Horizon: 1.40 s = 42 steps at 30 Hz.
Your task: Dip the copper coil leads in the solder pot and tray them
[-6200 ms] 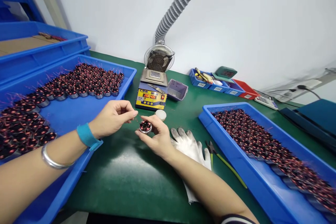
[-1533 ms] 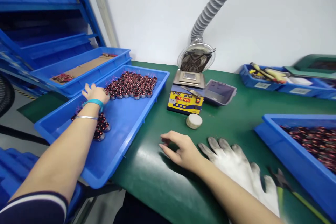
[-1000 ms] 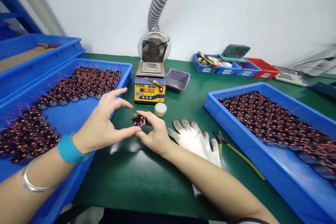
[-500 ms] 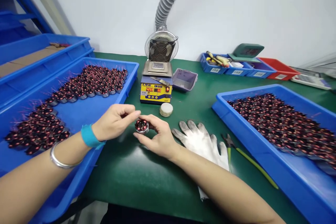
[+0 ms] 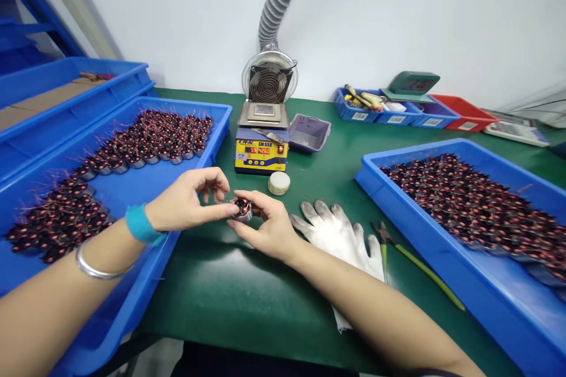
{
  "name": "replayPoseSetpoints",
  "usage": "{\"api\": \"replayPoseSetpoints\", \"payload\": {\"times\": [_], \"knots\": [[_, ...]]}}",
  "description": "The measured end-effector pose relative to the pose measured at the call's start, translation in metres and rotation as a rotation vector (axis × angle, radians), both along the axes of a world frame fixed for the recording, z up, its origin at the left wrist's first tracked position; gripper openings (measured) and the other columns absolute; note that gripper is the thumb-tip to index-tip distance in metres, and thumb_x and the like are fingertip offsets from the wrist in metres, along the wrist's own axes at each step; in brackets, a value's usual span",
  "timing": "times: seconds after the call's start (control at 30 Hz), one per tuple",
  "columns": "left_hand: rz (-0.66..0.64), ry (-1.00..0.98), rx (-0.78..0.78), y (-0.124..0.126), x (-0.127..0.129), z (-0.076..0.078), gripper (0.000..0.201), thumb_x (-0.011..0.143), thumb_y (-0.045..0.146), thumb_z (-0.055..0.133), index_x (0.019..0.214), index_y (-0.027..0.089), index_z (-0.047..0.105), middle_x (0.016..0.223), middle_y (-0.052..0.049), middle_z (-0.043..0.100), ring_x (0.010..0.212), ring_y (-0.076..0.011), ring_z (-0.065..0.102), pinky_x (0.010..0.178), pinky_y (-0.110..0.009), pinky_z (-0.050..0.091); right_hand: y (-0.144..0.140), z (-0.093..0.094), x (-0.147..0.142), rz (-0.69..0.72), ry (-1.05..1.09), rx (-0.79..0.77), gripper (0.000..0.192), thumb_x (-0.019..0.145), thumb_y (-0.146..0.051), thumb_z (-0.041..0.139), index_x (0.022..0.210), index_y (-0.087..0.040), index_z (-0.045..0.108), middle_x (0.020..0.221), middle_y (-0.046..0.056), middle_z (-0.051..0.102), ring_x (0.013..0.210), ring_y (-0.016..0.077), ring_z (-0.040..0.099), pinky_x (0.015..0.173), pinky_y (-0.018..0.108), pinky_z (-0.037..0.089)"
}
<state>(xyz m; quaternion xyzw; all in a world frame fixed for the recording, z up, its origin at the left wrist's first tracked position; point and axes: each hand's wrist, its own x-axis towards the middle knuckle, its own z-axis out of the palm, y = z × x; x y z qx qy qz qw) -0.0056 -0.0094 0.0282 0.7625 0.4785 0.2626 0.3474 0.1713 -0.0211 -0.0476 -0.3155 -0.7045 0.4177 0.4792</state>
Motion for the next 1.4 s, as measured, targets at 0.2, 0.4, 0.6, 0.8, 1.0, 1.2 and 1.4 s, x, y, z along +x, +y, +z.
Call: {"api": "replayPoseSetpoints", "payload": {"times": [0.2, 0.4, 0.6, 0.8, 1.0, 1.2, 1.4], "knots": [[-0.111, 0.056, -0.065, 0.002, -0.009, 0.018, 0.035, 0.08, 0.034, 0.054, 0.052, 0.015, 0.046, 0.048, 0.004, 0.044, 0.048, -0.0067, 0.038, 0.048, -0.021, 0.031, -0.003, 0.004, 0.001, 0.023, -0.011, 0.023, 0.04, 0.071, -0.028, 0.068, 0.109, -0.018, 0.058, 0.088, 0.005, 0.061, 0.077, 0.0142, 0.06, 0.071, 0.027, 0.053], [-0.154, -0.084, -0.169, 0.004, -0.043, 0.044, 0.035, 0.081, 0.03, 0.054, 0.05, 0.016, 0.046, 0.048, 0.002, 0.046, 0.05, -0.0084, 0.042, 0.051, -0.023, 0.035, -0.003, 0.005, 0.002, -0.018, -0.011, 0.032, 0.039, 0.071, -0.028, 0.068, 0.106, -0.017, 0.059, 0.087, 0.006, 0.062, 0.076, 0.014, 0.06, 0.069, 0.025, 0.053], [-0.113, 0.115, -0.164, 0.002, -0.033, 0.033, 0.018, 0.071, 0.032, 0.063, 0.074, 0.016, 0.056, 0.065, 0.001, 0.057, 0.059, -0.0099, 0.05, 0.055, -0.022, 0.041, -0.003, 0.004, 0.001, -0.018, -0.005, -0.003, 0.041, 0.07, -0.028, 0.069, 0.107, -0.016, 0.059, 0.088, 0.006, 0.062, 0.077, 0.0148, 0.061, 0.07, 0.027, 0.054], [-0.161, 0.138, -0.236, 0.001, -0.012, 0.011, 0.037, 0.068, 0.037, 0.066, 0.097, 0.015, 0.056, 0.082, -0.003, 0.062, 0.069, -0.0124, 0.056, 0.061, -0.025, 0.047, 0.001, 0.011, 0.003, 0.024, 0.098, -0.167, 0.048, 0.065, -0.027, 0.073, 0.108, -0.019, 0.052, 0.093, 0.005, 0.065, 0.082, 0.0162, 0.065, 0.076, 0.03, 0.054], [-0.142, 0.158, -0.314, 0.006, -0.003, -0.01, 0.049, 0.066, 0.046, 0.065, 0.1, 0.012, 0.056, 0.089, -0.007, 0.064, 0.076, -0.0161, 0.058, 0.069, -0.03, 0.049, 0.025, 0.03, 0.017, -0.017, 0.197, -0.373, 0.05, 0.054, -0.032, 0.081, 0.089, -0.02, 0.047, 0.085, 0.003, 0.066, 0.073, 0.0137, 0.066, 0.07, 0.028, 0.054], [-0.141, 0.139, -0.358, 0.009, -0.001, -0.019, 0.055, 0.065, 0.052, 0.062, 0.101, 0.012, 0.055, 0.094, -0.009, 0.064, 0.082, -0.0186, 0.059, 0.073, -0.03, 0.049, 0.071, 0.063, 0.035, -0.091, 0.133, -0.336, 0.049, 0.051, -0.039, 0.081, 0.086, -0.018, 0.054, 0.073, -0.001, 0.064, 0.057, 0.0086, 0.057, 0.056, 0.022, 0.05], [-0.19, 0.196, -0.341, 0.011, -0.002, -0.029, 0.053, 0.064, 0.052, 0.063, 0.098, 0.013, 0.057, 0.092, -0.008, 0.063, 0.081, -0.019, 0.06, 0.074, -0.03, 0.05, 0.151, 0.113, 0.04, -0.357, -0.233, -0.135, 0.025, 0.072, -0.038, 0.063, 0.07, -0.014, 0.057, 0.058, -0.002, 0.055, 0.044, 0.0037, 0.038, 0.041, 0.017, 0.032]]}}
